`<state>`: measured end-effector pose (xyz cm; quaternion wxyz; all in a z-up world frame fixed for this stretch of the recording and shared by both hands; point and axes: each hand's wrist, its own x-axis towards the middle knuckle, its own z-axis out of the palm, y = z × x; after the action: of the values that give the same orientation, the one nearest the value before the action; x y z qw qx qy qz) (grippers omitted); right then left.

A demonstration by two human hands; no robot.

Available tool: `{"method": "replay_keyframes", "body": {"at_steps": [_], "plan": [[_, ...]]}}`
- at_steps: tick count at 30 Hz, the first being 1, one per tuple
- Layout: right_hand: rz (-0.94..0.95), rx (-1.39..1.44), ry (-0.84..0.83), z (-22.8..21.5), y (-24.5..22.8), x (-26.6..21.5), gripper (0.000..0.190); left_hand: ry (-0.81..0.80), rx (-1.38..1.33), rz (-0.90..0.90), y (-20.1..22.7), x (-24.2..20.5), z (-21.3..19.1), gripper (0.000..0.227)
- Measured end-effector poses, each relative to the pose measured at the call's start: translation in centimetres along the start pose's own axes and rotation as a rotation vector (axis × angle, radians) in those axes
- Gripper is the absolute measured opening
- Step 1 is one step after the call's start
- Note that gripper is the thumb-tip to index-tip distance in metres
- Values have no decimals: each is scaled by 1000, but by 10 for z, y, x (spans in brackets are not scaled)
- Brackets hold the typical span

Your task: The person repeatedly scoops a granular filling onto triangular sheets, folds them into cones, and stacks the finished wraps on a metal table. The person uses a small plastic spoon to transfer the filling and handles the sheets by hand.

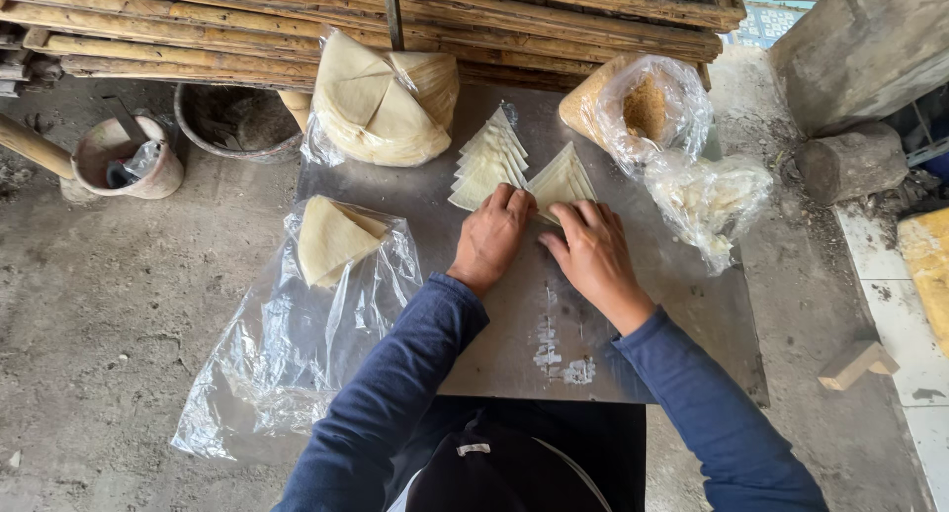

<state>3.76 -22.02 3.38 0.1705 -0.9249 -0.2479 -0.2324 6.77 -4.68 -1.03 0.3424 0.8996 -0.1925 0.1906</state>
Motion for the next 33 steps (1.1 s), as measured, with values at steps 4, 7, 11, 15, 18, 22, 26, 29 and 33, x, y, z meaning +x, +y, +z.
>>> {"method": "replay_keyframes", "body": {"at_steps": [4,7,11,15,18,22,26,29,33], "plan": [[98,58,2,31,27,6,14,29,-16,-1,1,2,-2,17],[308,395,47,37,48,8,9,68,-18,-9,-4,2,-1,16],[472,537,69,30,52,6,11,49,41,49,-14,1,3,14],[236,322,88,15,22,-13,11,56,37,85,-15,-3,5,16],[44,184,10,7,-5,-20,10,11,-33,12,-12,-3,0,19],[-56,66,-10,-2,-31,-25,13,8,-142,-73,-9,-6,-12,19],[-55,59,-1,-5,-35,-26,13,9,-162,-66,-7,-7,-15,18],[-9,132,-3,-2,-29,-30,11,-2,-168,-84,-6,-7,-17,18],[1,191,-58,8,-29,-38,15,42,-209,-139,-7,-7,-23,20]]}}
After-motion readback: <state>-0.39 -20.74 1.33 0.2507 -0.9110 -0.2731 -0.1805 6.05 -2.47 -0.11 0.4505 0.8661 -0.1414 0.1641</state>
